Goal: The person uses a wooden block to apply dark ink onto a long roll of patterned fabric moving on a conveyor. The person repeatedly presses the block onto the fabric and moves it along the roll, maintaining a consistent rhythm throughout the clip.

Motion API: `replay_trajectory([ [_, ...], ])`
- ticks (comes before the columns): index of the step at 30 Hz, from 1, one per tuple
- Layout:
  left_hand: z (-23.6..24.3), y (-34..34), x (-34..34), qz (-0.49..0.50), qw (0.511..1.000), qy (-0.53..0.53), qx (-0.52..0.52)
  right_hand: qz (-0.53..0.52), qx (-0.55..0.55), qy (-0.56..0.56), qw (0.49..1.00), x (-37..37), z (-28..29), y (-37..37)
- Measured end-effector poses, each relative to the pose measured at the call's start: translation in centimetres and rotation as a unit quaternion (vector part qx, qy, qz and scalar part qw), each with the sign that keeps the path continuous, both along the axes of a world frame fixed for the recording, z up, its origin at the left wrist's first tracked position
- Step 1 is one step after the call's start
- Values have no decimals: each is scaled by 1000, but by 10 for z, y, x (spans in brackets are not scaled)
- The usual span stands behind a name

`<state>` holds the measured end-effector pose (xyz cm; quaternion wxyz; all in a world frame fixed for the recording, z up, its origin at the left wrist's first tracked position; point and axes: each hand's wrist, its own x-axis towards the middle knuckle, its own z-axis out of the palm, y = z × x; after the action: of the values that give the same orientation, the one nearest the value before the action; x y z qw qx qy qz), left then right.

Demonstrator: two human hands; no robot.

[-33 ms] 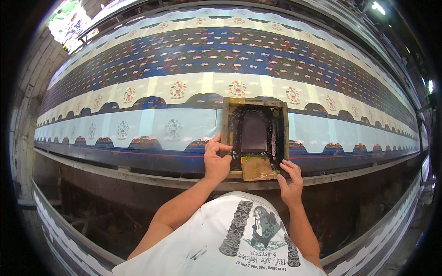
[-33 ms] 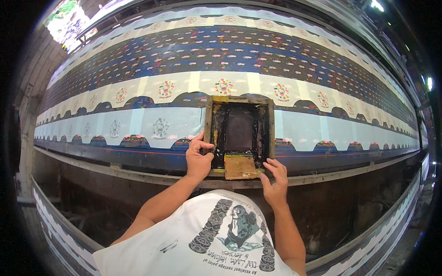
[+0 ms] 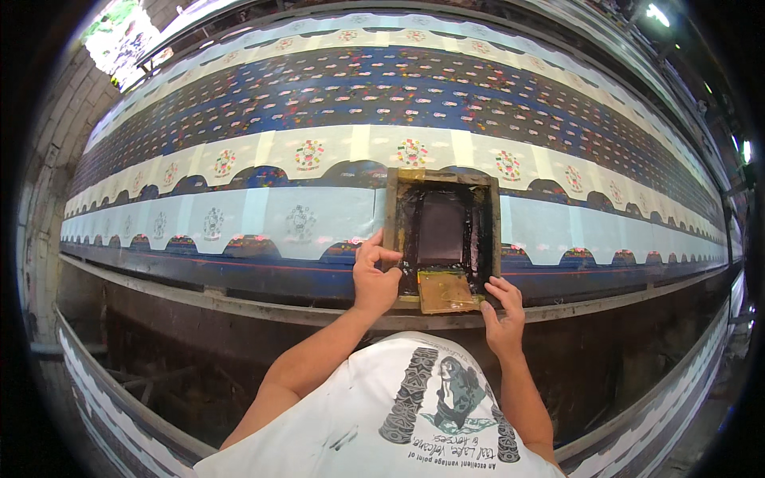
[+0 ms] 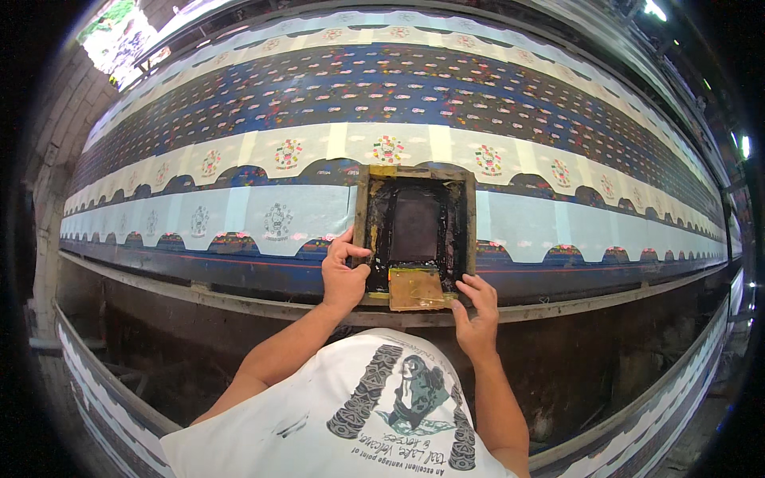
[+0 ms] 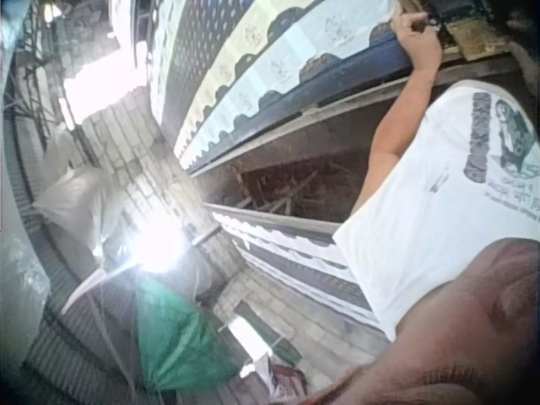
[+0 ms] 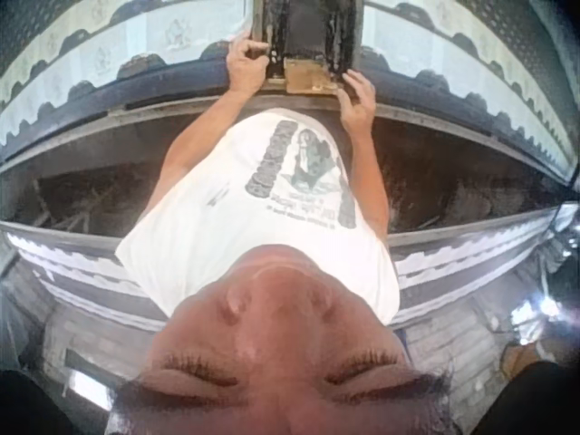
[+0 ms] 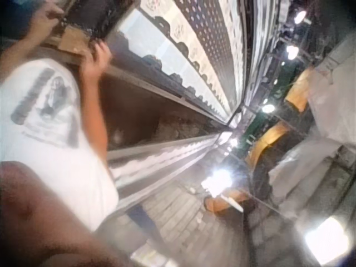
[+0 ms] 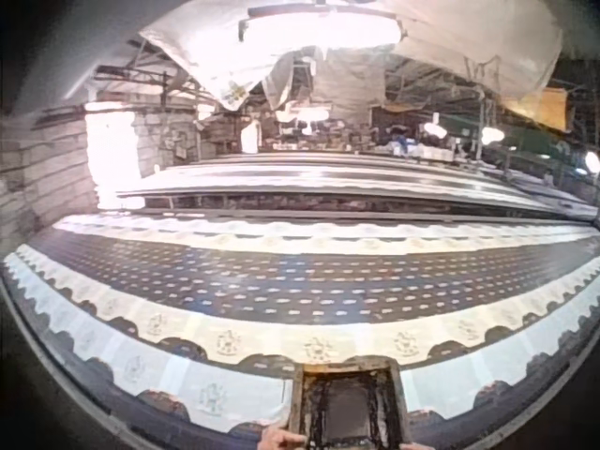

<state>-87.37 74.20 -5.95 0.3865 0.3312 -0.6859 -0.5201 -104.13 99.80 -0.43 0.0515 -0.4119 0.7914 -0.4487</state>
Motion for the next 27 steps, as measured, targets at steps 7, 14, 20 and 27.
replay_trajectory([
  [7,1,-2,-5,-12,1000,-19,10,139,56,147,978,16,32,-34],
  [14,0,-9,-6,-19,996,-89,-23,218,124,250,935,4,46,-64],
  [20,38,-28,9,-71,949,-190,-243,137,135,170,967,-28,73,-94],
  [27,56,-49,11,-152,866,-265,-396,-118,156,159,968,-59,42,-137],
])
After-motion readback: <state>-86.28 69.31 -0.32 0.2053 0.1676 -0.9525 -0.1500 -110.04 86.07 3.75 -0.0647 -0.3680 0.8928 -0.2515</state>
